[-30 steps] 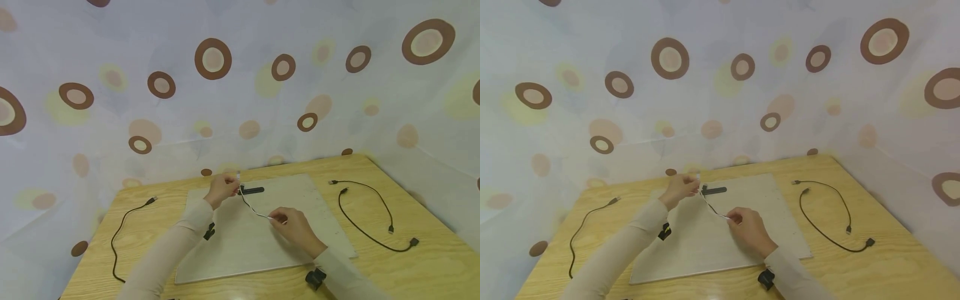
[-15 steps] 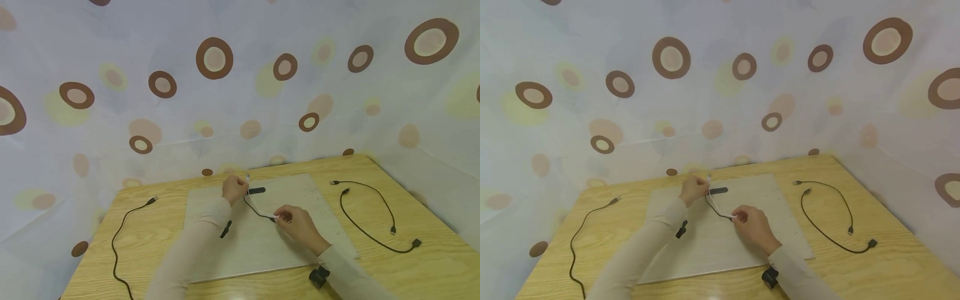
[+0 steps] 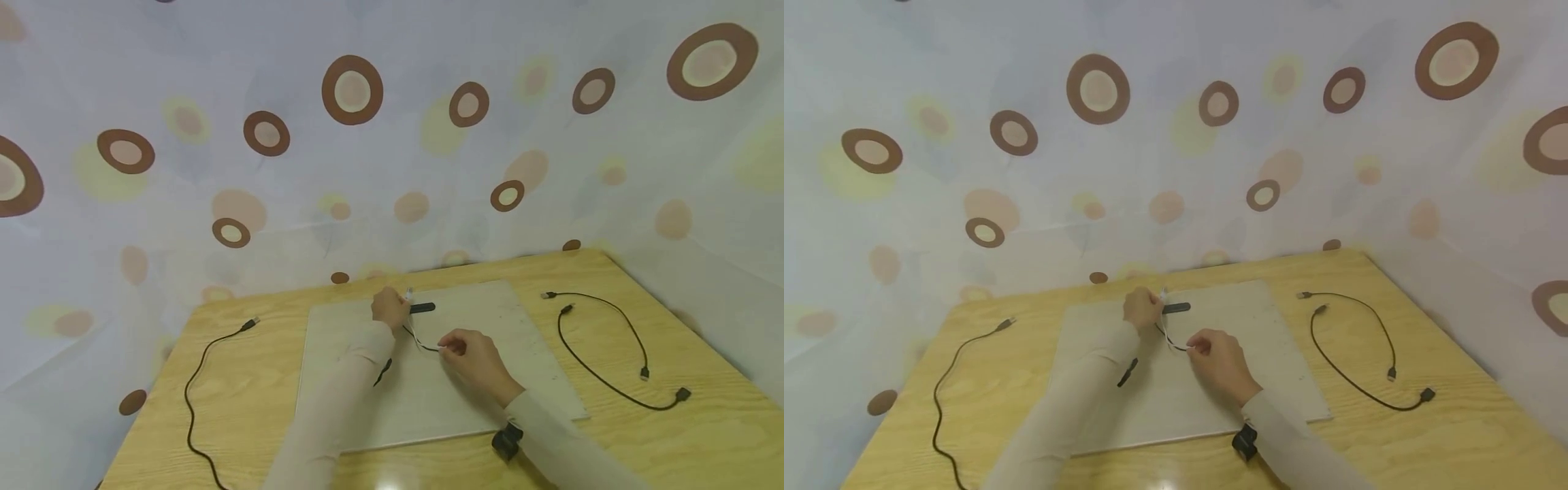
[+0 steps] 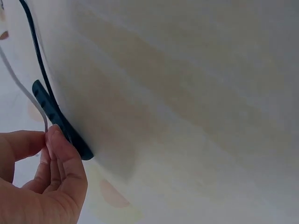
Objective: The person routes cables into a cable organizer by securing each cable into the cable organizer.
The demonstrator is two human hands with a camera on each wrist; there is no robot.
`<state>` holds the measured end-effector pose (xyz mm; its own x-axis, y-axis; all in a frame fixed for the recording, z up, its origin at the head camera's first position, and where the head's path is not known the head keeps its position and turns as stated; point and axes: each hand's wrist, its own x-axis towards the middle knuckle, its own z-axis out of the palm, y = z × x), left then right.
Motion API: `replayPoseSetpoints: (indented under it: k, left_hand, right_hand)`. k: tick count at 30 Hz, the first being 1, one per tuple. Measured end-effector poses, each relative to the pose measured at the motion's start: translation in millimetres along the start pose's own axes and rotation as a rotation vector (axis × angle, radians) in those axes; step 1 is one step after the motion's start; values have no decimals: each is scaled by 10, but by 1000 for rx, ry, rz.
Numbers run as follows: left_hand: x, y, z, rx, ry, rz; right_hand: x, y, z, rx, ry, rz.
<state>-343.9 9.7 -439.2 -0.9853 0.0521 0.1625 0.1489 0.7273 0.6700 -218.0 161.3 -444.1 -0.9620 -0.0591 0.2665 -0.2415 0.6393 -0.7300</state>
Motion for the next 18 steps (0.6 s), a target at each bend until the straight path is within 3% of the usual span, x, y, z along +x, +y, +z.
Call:
replayPoseSetpoints:
  k: [5, 9, 18]
  left_hand:
    - [-10, -48, 63, 5, -13, -61]
    - [11, -84, 107, 23, -4, -69]
    - [69, -36, 59, 20, -22, -111]
  right_hand:
    - [-29, 23, -7, -20, -1, 31]
    - [-32, 46, -1, -30, 2, 26]
    - [-18, 38, -28, -18, 28, 18]
